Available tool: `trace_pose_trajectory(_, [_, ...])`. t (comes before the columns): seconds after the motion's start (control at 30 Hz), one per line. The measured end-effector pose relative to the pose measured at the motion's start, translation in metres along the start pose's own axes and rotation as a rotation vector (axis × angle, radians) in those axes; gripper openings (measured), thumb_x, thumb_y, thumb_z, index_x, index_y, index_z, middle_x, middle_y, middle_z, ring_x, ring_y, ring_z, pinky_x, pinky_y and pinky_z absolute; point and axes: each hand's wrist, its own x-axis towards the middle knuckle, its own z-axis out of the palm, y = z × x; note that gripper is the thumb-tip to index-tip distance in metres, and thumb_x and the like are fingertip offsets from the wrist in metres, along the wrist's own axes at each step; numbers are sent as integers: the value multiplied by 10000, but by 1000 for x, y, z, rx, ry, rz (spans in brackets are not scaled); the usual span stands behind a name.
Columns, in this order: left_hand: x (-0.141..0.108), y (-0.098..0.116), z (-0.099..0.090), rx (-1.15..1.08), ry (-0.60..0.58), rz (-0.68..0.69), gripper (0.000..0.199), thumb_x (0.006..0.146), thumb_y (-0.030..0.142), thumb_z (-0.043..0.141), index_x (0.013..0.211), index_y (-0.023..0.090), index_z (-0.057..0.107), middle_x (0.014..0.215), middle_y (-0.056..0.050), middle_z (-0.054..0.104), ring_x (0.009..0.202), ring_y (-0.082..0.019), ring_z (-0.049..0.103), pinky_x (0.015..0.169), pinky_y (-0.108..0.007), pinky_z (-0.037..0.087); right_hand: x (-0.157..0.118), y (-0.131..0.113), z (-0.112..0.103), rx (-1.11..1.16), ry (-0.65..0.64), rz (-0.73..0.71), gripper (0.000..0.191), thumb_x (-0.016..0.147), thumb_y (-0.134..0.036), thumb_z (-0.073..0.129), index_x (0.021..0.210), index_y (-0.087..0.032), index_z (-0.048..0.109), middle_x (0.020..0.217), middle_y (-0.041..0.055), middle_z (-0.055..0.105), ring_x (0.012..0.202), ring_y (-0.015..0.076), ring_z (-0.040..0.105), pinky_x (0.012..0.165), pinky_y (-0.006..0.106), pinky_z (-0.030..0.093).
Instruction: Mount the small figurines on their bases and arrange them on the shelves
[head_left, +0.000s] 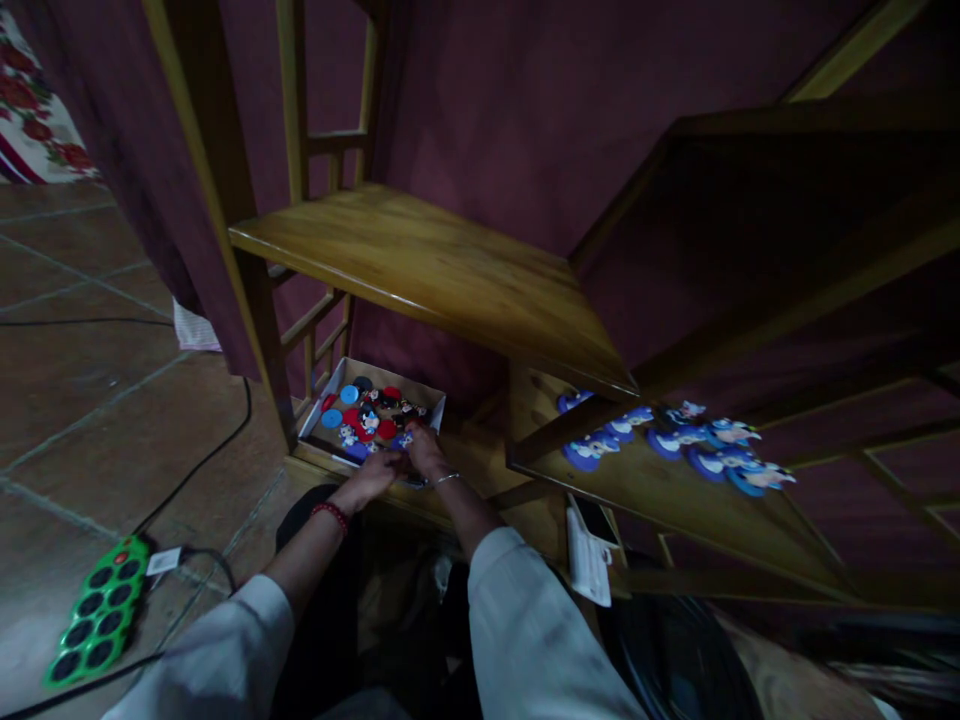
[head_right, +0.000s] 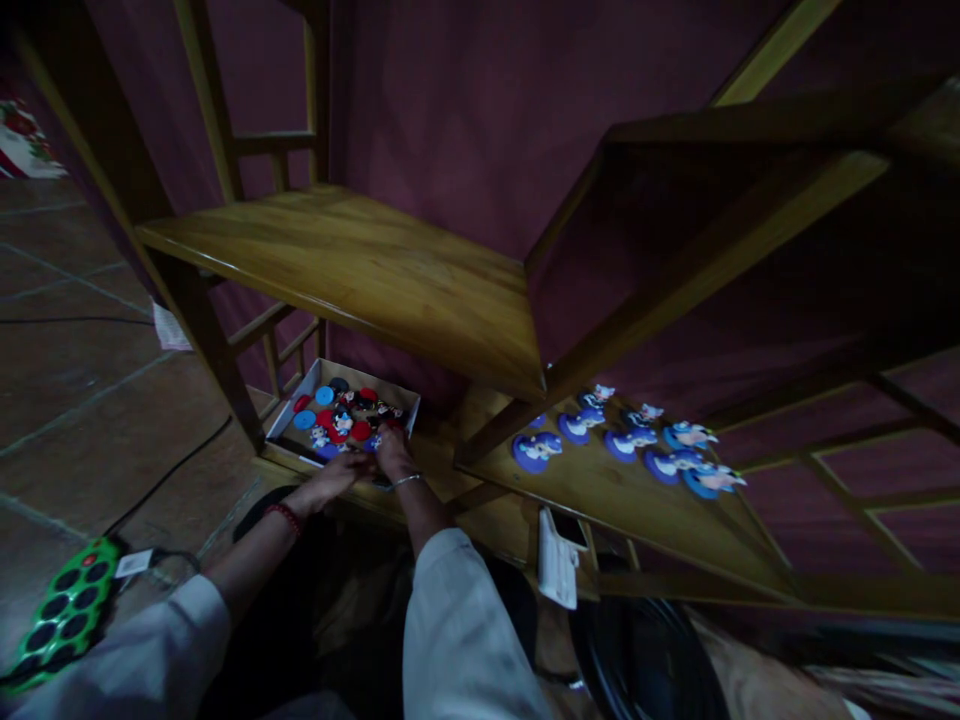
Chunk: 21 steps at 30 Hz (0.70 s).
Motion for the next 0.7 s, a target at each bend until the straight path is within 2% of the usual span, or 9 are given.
trace_pose_trajectory(0.13, [-6,-7,-1,252,-77,167,336,561,-99,501,580,223,597,686,-62,637,953,-247,568,882,-321,408,2,4,1,-69,1,-20,330,687,-57,514,984,-183,578,911,56,622,838,162,551,737,238,401])
trace_pose_trajectory(0.3, [-8,-15,-1,501,-94,391,260,546,-35,603,607,216,574,852,-124,633,1192,-297,387,1051,-390,172,6,3,2,-82,4,-49,292,695,-65,546,960,-176,596,918,62,633,848,167,561,752,237,402])
trace_pose_trajectory(0.37, [-7,-18,0,558,-50,413,194,568,40,643,615,209,560,943,-146,624,1252,-315,298,1063,-421,79,7,2,2,-95,-1,-46,284,697,-61,552,953,-169,606,923,74,636,873,176,562,766,239,400])
trace_pose_trajectory(0.47, [-4,-21,1,574,-15,405,162,578,144,690,606,212,546,1039,-148,605,1267,-334,262,1056,-432,-19,8,0,2,-106,-25,-34,279,707,-55,547,959,-156,612,938,87,637,897,179,564,777,233,398])
trace_pose_trajectory(0.6, [-2,-22,3,608,-27,386,212,526,110,722,594,214,551,1076,-128,598,1280,-341,223,1043,-417,-90,8,-3,1,-152,-48,-47,274,723,-62,539,973,-147,609,965,97,635,935,184,561,812,239,390])
trace_pose_trajectory(0.7, [-1,-21,5,516,4,350,180,570,96,691,586,212,555,1069,-132,599,1296,-328,189,1045,-416,-83,8,-5,0,-197,-59,-59,275,731,-77,537,989,-147,604,984,98,632,950,188,560,836,248,381])
